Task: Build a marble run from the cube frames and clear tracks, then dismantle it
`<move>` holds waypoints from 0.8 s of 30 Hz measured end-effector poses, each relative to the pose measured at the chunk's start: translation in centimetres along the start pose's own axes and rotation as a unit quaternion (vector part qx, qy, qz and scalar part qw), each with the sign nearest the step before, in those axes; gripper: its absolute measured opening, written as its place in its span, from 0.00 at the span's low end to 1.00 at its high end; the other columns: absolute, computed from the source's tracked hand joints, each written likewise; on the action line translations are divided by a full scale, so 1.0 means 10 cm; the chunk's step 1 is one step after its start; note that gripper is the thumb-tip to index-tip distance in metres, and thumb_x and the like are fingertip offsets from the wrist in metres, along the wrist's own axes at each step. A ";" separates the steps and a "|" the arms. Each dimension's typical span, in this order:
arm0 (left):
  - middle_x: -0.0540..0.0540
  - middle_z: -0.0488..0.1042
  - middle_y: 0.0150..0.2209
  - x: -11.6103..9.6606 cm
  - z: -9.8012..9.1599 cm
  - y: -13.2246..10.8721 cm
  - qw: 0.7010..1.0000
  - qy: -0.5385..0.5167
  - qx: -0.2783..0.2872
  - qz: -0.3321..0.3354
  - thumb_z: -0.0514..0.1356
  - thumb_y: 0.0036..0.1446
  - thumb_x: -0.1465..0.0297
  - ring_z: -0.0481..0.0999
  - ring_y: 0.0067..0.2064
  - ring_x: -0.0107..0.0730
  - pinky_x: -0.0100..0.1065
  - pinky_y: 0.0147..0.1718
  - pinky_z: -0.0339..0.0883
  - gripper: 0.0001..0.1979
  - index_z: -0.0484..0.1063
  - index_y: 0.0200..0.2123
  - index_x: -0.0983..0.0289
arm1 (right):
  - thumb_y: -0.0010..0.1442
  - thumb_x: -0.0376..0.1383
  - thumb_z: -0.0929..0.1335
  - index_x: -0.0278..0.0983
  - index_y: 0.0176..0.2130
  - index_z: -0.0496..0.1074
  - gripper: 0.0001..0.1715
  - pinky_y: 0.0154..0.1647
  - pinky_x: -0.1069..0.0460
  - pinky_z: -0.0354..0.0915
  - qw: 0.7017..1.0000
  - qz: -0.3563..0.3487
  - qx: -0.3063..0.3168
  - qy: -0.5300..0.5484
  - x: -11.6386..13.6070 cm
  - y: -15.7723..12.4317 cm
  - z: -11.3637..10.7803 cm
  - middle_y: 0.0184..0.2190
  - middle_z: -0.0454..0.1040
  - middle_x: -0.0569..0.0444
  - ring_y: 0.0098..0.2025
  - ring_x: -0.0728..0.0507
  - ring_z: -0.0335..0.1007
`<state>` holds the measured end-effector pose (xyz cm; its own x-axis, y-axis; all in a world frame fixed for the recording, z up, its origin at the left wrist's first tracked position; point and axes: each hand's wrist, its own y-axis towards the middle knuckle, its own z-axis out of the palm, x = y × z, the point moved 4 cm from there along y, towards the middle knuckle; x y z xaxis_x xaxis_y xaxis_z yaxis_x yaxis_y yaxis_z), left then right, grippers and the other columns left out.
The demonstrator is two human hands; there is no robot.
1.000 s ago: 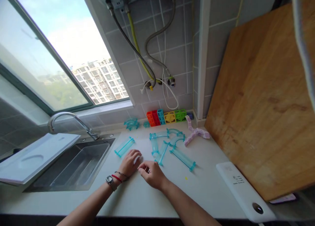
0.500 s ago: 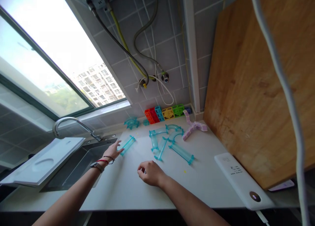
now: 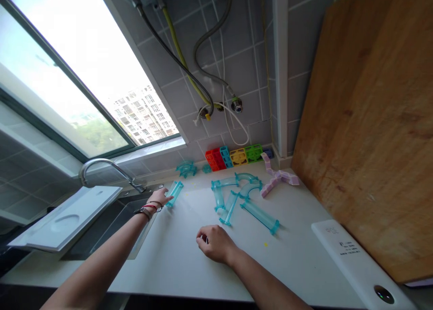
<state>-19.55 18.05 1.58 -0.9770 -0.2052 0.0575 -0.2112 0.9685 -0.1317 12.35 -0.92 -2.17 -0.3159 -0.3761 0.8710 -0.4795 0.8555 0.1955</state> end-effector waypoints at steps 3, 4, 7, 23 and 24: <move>0.68 0.76 0.53 0.03 -0.01 -0.01 1.000 0.002 -0.003 -0.017 0.63 0.55 0.53 0.75 0.55 0.53 0.39 0.48 0.67 0.29 0.71 0.54 0.66 | 0.60 0.36 0.66 0.38 0.35 0.79 0.11 0.34 0.55 0.63 1.000 0.003 0.003 -0.007 -0.02 0.00 0.03 0.31 0.80 0.54 0.31 0.47 0.74; 0.68 0.75 0.54 0.03 -0.02 -0.02 1.000 0.002 -0.004 -0.021 0.62 0.55 0.53 0.75 0.55 0.52 0.39 0.48 0.67 0.29 0.71 0.54 0.65 | 0.60 0.36 0.66 0.38 0.35 0.79 0.11 0.35 0.55 0.63 1.000 0.003 0.003 -0.008 -0.02 0.00 0.03 0.31 0.80 0.54 0.31 0.47 0.73; 0.68 0.75 0.54 0.00 -0.07 -0.08 0.999 0.000 -0.004 -0.038 0.61 0.55 0.50 0.75 0.55 0.53 0.40 0.48 0.67 0.30 0.71 0.54 0.64 | 0.60 0.36 0.66 0.38 0.35 0.79 0.11 0.35 0.55 0.63 1.000 0.004 0.002 -0.006 -0.02 0.01 0.03 0.30 0.80 0.54 0.31 0.47 0.73; 0.59 0.80 0.47 -2.02 0.01 -1.08 0.986 -0.084 -0.005 0.142 0.52 0.62 0.47 0.78 0.48 0.44 0.37 0.43 0.69 0.25 0.76 0.48 0.56 | 0.61 0.34 0.66 0.37 0.36 0.79 0.10 0.33 0.55 0.62 1.000 0.015 -0.004 -0.001 -0.04 0.01 0.01 0.29 0.79 0.53 0.30 0.47 0.72; 0.61 0.80 0.46 -2.12 0.02 -1.05 0.987 -0.093 0.004 0.132 0.52 0.60 0.45 0.79 0.47 0.46 0.38 0.42 0.69 0.27 0.76 0.47 0.58 | 0.61 0.34 0.66 0.37 0.37 0.79 0.10 0.33 0.55 0.62 1.000 0.016 -0.005 0.001 -0.04 0.01 0.00 0.29 0.79 0.53 0.30 0.47 0.72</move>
<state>3.41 12.20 1.49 -0.9862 0.0312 -0.1626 0.0520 0.9908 -0.1252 12.39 -0.67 -2.49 -0.3296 -0.3479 0.8777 -0.4615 0.8704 0.1717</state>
